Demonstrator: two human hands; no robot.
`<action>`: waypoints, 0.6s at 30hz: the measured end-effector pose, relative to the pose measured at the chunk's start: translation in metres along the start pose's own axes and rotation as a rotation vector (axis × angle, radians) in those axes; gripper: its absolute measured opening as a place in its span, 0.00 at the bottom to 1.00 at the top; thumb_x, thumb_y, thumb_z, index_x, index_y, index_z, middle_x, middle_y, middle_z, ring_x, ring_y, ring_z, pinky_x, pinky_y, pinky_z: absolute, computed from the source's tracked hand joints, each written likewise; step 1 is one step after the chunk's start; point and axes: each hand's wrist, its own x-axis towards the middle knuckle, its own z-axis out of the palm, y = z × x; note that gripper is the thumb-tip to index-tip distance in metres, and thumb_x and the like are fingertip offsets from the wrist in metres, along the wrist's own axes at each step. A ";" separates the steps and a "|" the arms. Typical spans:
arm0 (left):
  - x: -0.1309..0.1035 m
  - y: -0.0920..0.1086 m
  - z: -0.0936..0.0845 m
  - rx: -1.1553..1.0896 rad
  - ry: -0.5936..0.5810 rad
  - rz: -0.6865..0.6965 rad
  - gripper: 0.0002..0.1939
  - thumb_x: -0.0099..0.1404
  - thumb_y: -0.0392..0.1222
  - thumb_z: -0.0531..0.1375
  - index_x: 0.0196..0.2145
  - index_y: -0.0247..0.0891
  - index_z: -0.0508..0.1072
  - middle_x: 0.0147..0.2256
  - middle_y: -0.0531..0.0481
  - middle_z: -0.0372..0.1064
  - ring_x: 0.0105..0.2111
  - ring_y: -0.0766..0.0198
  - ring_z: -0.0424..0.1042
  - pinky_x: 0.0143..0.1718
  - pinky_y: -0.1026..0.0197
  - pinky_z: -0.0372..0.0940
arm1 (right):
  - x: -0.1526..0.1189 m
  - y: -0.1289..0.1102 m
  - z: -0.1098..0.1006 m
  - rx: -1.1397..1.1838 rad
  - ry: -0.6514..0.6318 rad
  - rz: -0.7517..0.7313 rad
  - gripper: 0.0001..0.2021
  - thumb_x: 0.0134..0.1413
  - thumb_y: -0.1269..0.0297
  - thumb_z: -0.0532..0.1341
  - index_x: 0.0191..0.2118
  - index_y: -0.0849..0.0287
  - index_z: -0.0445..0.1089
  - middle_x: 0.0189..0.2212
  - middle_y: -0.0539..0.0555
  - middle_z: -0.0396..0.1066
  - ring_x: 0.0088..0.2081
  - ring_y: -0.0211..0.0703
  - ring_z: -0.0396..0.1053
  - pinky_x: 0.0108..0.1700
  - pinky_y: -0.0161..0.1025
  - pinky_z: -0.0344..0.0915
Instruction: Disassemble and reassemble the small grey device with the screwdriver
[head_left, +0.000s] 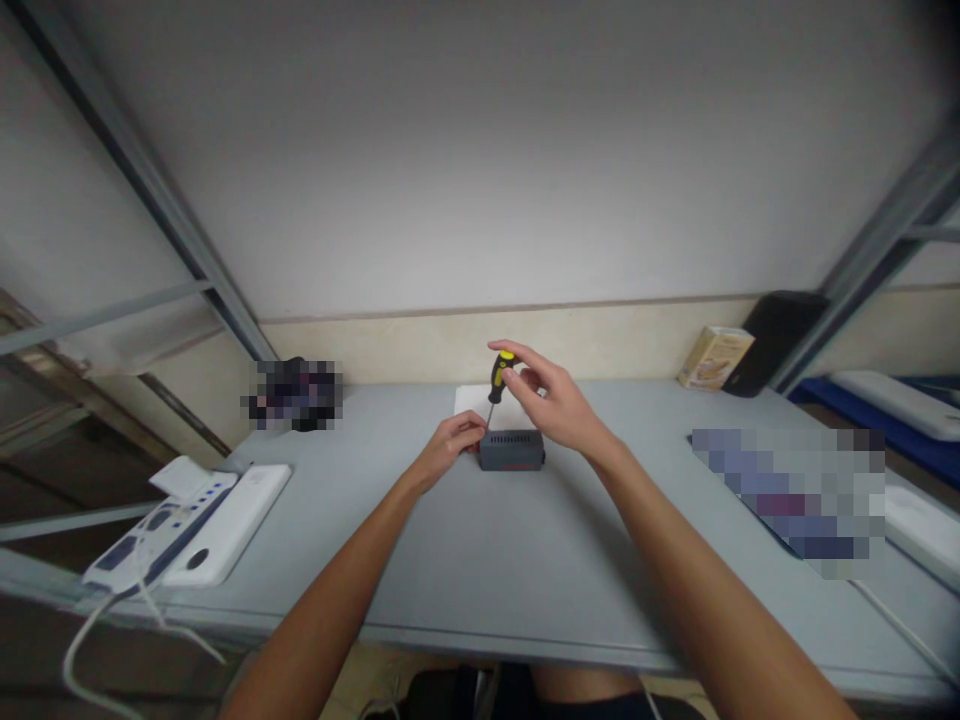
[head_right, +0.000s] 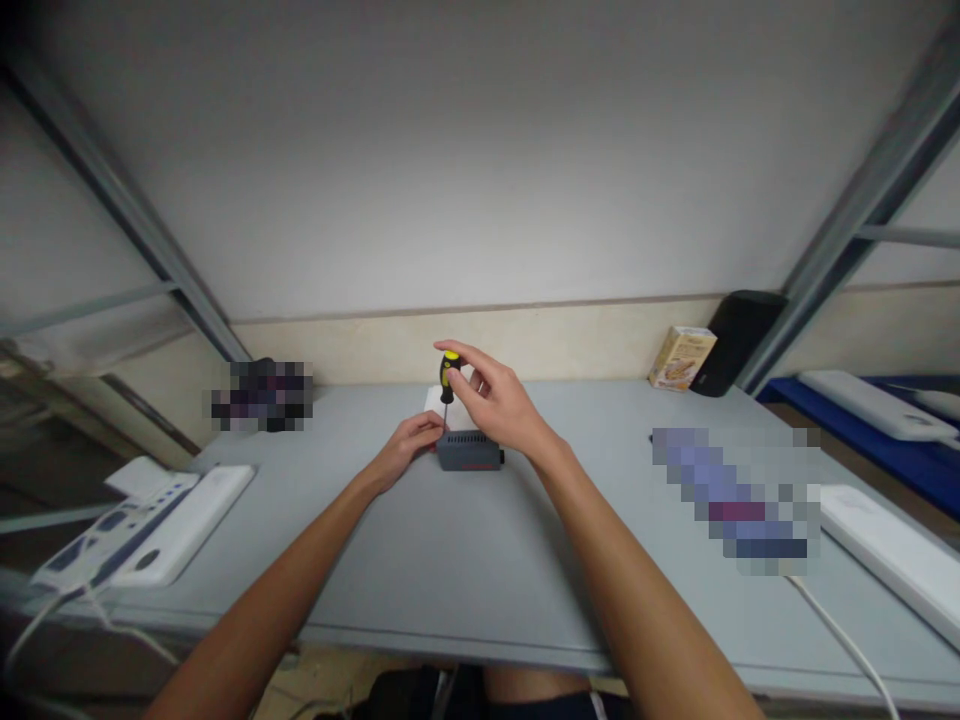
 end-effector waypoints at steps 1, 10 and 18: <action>0.000 0.000 0.001 0.004 -0.001 -0.002 0.10 0.60 0.46 0.62 0.32 0.35 0.72 0.27 0.54 0.64 0.29 0.66 0.62 0.34 0.64 0.56 | 0.001 0.003 0.000 0.015 0.007 0.012 0.19 0.66 0.57 0.58 0.60 0.52 0.68 0.33 0.49 0.68 0.21 0.33 0.53 0.22 0.34 0.52; 0.004 -0.005 0.009 0.098 0.080 -0.027 0.08 0.61 0.44 0.59 0.32 0.37 0.71 0.26 0.55 0.63 0.28 0.66 0.62 0.32 0.64 0.56 | -0.011 0.075 -0.006 0.264 0.473 0.330 0.19 0.54 0.44 0.66 0.36 0.55 0.67 0.23 0.46 0.67 0.21 0.33 0.56 0.21 0.32 0.50; -0.007 0.009 -0.009 0.152 -0.140 0.093 0.20 0.60 0.49 0.70 0.45 0.37 0.72 0.43 0.46 0.71 0.41 0.63 0.70 0.42 0.63 0.63 | -0.017 0.102 -0.025 0.460 0.781 0.651 0.19 0.49 0.46 0.67 0.30 0.58 0.66 0.20 0.46 0.67 0.17 0.30 0.53 0.18 0.31 0.49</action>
